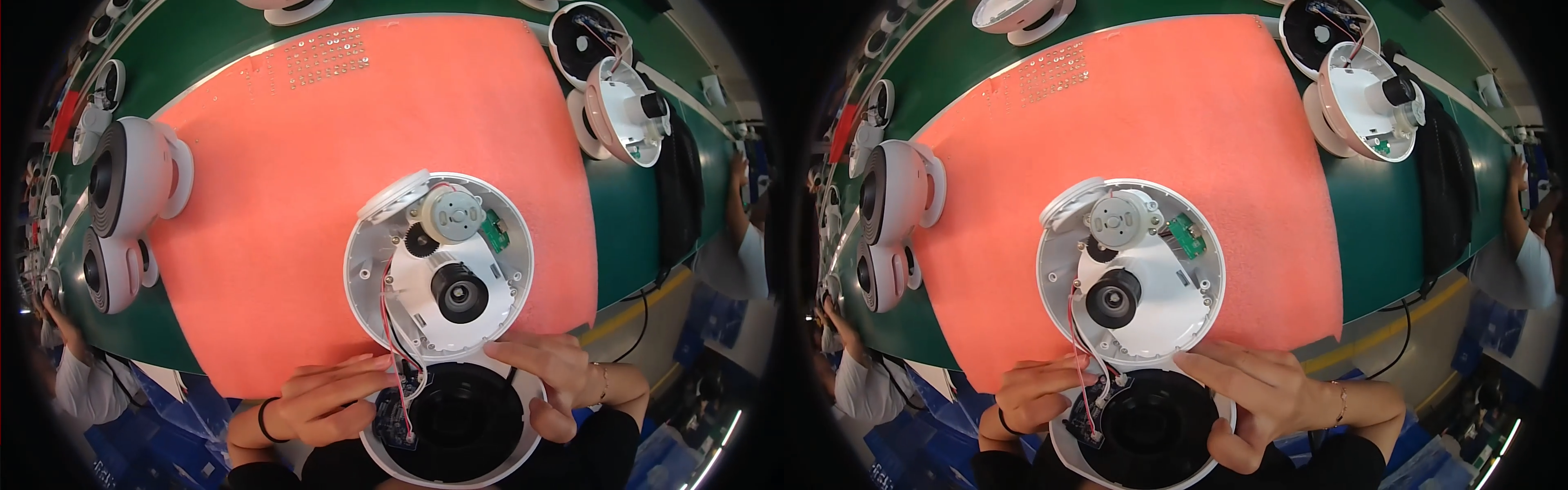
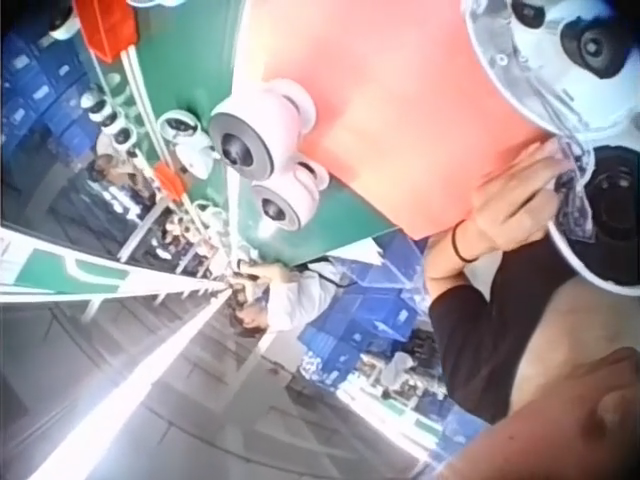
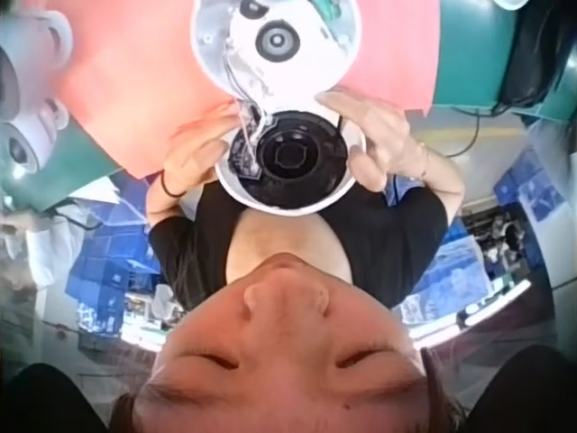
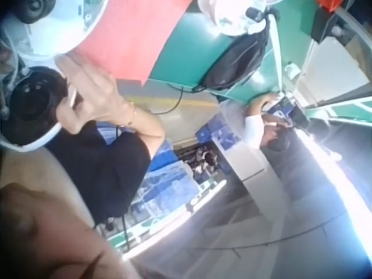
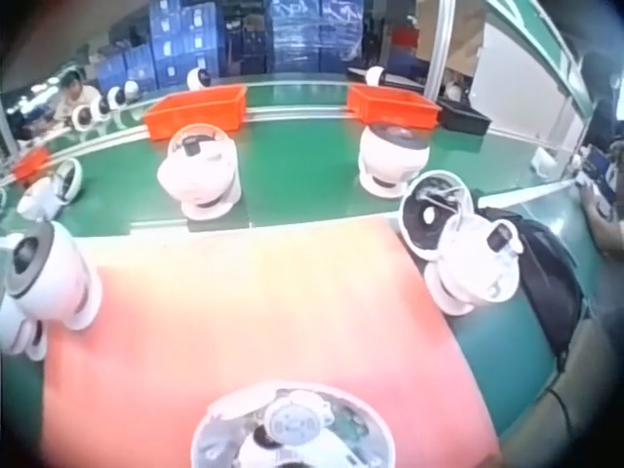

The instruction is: Assembling the internal components and outer shell of dome security cameras on an assembly line.

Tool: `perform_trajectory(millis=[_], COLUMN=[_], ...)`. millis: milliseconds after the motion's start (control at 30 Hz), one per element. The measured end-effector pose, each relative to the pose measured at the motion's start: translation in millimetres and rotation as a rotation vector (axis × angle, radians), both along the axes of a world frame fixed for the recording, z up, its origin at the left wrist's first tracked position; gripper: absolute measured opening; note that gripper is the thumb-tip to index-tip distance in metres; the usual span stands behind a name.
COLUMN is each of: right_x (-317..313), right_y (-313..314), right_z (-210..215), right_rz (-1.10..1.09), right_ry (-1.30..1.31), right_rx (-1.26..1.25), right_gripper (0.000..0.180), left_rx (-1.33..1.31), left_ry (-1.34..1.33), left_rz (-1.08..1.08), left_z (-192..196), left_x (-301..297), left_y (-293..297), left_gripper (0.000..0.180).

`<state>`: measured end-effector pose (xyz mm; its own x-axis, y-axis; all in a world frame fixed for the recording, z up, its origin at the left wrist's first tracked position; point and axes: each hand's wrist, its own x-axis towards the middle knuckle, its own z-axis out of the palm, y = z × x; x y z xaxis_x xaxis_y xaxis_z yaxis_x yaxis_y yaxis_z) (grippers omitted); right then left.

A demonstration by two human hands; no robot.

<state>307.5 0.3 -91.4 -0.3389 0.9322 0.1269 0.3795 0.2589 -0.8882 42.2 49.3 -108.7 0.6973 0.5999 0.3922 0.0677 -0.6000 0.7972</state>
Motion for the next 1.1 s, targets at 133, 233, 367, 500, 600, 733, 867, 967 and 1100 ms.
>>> perform_trajectory(millis=[133, 233, 367, 500, 600, 733, 867, 967, 1100], right_x=[9.4, 15.9, 19.2, 25.5, 24.9, 27.4, 28.3, 26.9, 12.8], right_y=[-12.8, -16.0, -13.7, -17.1, -26.0, -22.3, -21.0, -14.8, -11.5], right_z=[-12.1, -3.3, -2.6, -5.1, -3.1, -10.4, 7.9, 0.3, 41.5], right_rz=[0.025, 0.045, 0.12, 0.187, 0.139, 0.153, 0.168, 0.179, 0.125], right_ry=[0.018, 0.028, 0.09, 0.224, 0.326, 0.329, 0.298, 0.22, 0.176], right_rx=[0.037, -0.155, -0.232, -0.128, -0.169, -0.079, -0.403, -0.125, 0.096], right_gripper=[0.057, 0.055, 0.054, 0.06, 0.056, 0.052, 0.06, 0.042, 0.025], left_rx=[0.005, -0.016, -0.034, -0.034, -0.024, 0.003, 0.052, 0.001, -0.027], left_ry=[-0.025, 0.001, -0.004, -0.03, 0.007, 0.005, -0.026, -0.016, 0.128], left_rz=[-0.076, -0.098, -0.059, -0.07, -0.107, -0.075, -0.055, 0.011, 0.084], left_z=[-11.1, -4.6, 4.8, 9.1, 13.2, 7.6, 12.7, 27.3, 85.0], left_x=[1.9, 3.5, 8.4, 13.4, 13.9, 20.1, 17.2, 20.0, 15.7], left_y=[2.1, 1.1, -6.8, -17.8, -25.0, -24.1, -24.4, -19.2, -11.4], left_gripper=[0.011, 0.01, 0.01, 0.011, 0.013, 0.015, 0.013, 0.014, 0.033])
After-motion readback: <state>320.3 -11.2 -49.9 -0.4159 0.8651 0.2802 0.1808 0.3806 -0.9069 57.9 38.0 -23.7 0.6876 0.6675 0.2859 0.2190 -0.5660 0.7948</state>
